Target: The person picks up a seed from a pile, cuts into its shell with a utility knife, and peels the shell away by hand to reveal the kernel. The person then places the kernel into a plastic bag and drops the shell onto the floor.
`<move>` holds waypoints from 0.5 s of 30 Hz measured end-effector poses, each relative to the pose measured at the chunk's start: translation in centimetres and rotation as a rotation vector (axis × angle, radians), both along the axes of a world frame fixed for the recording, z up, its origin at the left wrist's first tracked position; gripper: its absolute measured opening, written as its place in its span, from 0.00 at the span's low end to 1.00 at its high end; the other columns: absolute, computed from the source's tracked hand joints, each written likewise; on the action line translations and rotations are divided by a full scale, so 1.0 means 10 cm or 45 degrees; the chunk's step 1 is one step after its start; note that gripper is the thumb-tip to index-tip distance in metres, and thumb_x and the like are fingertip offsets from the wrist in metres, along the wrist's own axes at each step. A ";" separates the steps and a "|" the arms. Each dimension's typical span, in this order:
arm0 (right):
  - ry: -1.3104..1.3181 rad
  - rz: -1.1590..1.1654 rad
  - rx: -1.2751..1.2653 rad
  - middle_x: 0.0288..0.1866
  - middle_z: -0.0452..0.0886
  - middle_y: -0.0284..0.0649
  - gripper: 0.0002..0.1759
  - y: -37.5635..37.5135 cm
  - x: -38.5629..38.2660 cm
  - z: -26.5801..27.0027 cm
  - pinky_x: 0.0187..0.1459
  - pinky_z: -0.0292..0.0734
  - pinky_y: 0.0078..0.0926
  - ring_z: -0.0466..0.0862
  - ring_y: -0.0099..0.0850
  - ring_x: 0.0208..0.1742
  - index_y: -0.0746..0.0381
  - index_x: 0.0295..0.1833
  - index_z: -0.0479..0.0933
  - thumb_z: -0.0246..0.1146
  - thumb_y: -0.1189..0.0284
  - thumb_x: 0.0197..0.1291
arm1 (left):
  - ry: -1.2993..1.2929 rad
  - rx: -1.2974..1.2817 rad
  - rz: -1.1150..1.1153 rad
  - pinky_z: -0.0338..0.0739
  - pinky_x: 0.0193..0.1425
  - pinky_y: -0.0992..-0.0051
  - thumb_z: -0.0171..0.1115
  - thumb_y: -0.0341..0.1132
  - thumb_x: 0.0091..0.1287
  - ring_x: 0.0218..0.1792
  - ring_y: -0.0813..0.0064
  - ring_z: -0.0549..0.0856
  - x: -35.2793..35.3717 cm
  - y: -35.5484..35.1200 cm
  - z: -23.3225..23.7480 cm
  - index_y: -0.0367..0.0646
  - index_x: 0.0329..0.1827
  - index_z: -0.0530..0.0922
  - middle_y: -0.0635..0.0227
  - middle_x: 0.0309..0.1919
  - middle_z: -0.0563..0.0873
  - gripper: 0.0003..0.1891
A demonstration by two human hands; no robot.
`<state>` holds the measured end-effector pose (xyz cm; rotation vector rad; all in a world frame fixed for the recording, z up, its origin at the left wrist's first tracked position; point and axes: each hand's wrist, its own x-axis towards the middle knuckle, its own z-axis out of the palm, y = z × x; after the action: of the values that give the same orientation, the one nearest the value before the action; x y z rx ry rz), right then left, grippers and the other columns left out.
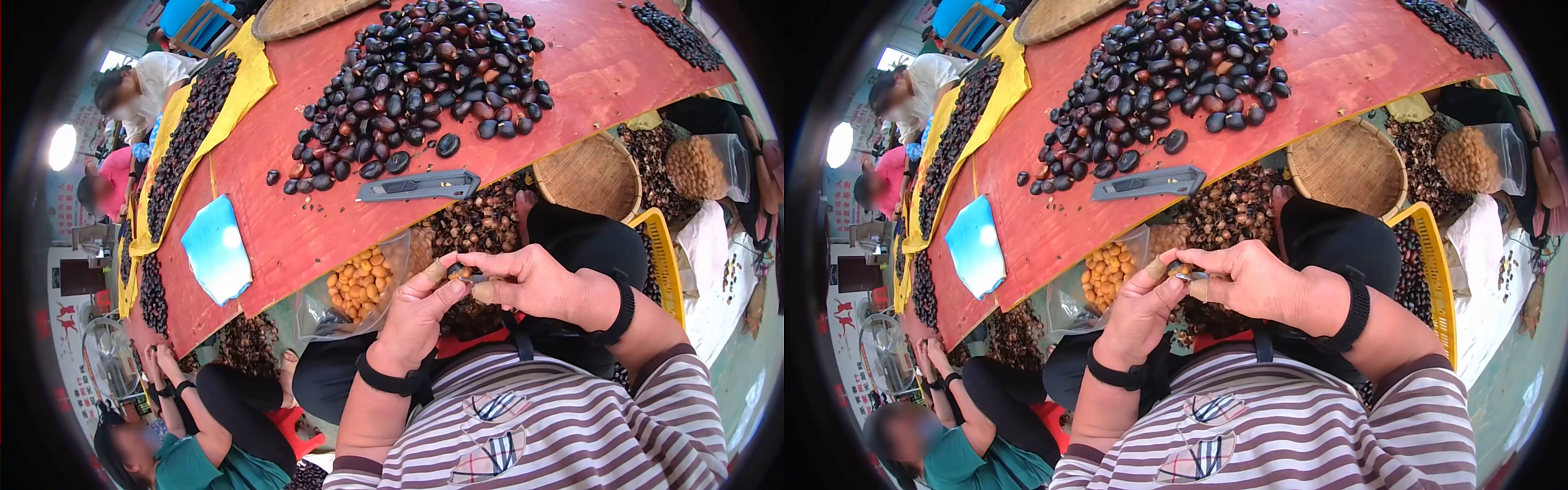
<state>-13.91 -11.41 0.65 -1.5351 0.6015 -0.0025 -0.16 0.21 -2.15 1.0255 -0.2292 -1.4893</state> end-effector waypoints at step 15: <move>-0.009 -0.032 -0.141 0.33 0.80 0.46 0.16 0.00 0.01 -0.07 0.37 0.73 0.18 0.79 0.22 0.34 0.60 0.48 0.73 0.59 0.73 0.52 | -0.107 0.086 -0.026 0.73 0.47 0.81 0.56 0.26 0.57 0.39 0.79 0.79 -0.02 0.01 0.02 0.39 0.53 0.69 0.66 0.41 0.78 0.19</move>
<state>-13.82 -11.42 -0.03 -1.6336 0.6231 -0.0611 -0.41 0.27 -1.99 1.1437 -0.2511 -1.4825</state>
